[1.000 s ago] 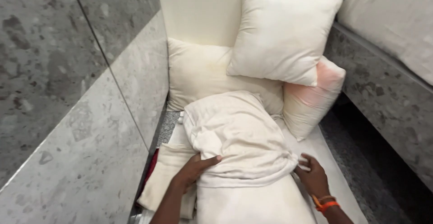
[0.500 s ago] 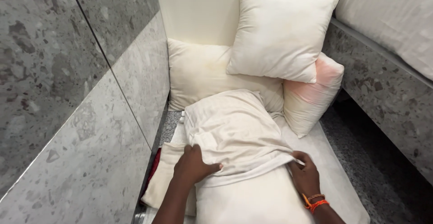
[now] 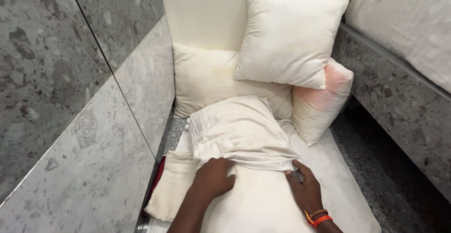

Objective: Folding and organizing pillowcases and towels while arranging pillows on the floor.

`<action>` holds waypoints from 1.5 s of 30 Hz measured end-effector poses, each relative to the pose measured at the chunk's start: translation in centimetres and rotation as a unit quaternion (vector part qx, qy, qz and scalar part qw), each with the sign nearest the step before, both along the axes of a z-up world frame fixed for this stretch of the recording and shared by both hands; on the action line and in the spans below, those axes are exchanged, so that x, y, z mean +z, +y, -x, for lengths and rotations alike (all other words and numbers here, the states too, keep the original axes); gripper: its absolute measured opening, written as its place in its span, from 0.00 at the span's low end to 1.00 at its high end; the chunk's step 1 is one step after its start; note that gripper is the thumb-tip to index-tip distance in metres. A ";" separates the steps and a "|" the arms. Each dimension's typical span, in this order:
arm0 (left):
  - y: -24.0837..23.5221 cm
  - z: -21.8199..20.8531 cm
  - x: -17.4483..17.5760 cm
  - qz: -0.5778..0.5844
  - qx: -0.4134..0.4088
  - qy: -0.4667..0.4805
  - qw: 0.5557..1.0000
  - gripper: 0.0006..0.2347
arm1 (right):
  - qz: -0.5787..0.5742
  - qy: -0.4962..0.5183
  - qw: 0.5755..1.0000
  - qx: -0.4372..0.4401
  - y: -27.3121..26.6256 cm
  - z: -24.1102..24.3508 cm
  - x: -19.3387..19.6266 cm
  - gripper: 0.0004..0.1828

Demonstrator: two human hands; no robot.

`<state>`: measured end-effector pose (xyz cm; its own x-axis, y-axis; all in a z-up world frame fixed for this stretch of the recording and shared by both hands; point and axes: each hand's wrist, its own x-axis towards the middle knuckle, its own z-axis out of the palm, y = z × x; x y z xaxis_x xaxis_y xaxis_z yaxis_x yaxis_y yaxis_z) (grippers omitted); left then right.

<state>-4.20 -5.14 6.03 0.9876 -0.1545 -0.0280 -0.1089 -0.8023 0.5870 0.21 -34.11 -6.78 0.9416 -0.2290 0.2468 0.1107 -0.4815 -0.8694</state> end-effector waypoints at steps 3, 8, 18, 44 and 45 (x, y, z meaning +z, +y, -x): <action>1.2 0.0 0.7 -0.106 0.083 0.055 0.989 0.15 | -0.018 0.027 0.999 0.014 -0.3 0.1 0.2 0.28; 3.9 0.5 0.6 -0.099 0.191 0.245 0.945 0.17 | 0.108 0.232 0.965 -0.054 -2.5 -1.8 -1.7 0.44; 7.2 -4.3 -13.8 0.002 0.150 0.070 0.986 0.15 | 0.059 0.149 0.987 -0.026 -4.5 -2.3 -2.0 0.25; 2.5 -2.6 -7.2 0.368 0.304 0.050 0.877 0.15 | 0.181 -0.120 0.976 -0.029 4.4 3.0 7.3 0.25; 2.6 -2.4 -7.1 0.368 0.306 0.052 0.877 0.15 | 0.182 -0.117 0.976 -0.028 6.2 3.6 8.3 0.25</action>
<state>-1.78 -2.55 -1.03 0.8898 0.3891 -0.2383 0.2950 -0.0921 0.9510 -3.40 -27.93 1.51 0.8383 -0.1352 0.5282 0.2511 -0.7643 -0.5940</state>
